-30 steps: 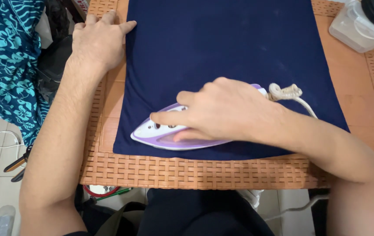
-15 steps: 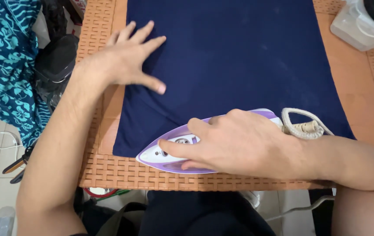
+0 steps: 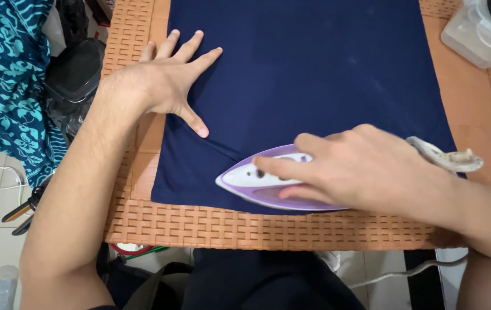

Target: Ironing a blue t-shirt on a small table using an electric iron

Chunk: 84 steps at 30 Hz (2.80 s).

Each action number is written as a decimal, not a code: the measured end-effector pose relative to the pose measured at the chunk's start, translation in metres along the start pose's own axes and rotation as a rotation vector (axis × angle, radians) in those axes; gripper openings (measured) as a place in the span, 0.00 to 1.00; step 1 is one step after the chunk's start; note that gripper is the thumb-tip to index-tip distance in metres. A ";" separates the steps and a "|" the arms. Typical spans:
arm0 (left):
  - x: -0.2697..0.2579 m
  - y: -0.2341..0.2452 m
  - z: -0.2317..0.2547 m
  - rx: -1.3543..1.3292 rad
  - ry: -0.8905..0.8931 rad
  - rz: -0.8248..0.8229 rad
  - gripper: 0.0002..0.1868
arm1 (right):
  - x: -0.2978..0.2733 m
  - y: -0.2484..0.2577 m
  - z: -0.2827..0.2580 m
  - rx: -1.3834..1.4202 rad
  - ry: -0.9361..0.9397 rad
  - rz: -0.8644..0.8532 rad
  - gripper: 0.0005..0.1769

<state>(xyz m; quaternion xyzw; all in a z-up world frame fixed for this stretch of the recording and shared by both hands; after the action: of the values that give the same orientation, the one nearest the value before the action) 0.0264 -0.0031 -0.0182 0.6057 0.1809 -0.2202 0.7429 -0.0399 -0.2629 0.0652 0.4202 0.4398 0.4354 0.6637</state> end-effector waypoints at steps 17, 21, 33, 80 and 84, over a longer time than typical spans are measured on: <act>-0.003 0.009 -0.010 -0.149 -0.112 0.169 0.45 | 0.022 -0.004 0.026 -0.033 -0.192 -0.099 0.33; 0.000 0.010 -0.011 -0.135 -0.138 0.226 0.38 | 0.049 0.006 0.011 -0.002 -0.106 -0.007 0.30; -0.017 0.013 -0.001 -0.161 -0.024 0.061 0.61 | 0.045 0.013 -0.012 0.048 0.019 0.030 0.28; -0.010 0.002 0.001 -0.043 0.025 -0.011 0.82 | -0.249 -0.149 0.141 -0.459 -0.797 -0.092 0.34; -0.005 -0.002 -0.004 -0.054 0.037 -0.016 0.83 | -0.289 -0.160 0.158 -0.028 -0.971 0.018 0.31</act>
<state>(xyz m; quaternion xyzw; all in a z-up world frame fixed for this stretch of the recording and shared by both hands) 0.0214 0.0007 -0.0180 0.5878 0.2054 -0.2099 0.7538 0.0759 -0.6076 0.0191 0.5696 0.0697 0.2007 0.7940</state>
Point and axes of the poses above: each hand's wrist, its own x-axis towards the middle knuckle, its own y-axis out of the back of the hand, z = x × y, the point moved 3 cm from there along x, towards the middle knuckle, and after that the axes turned 6 degrees about -x, right-handed, at the moved point
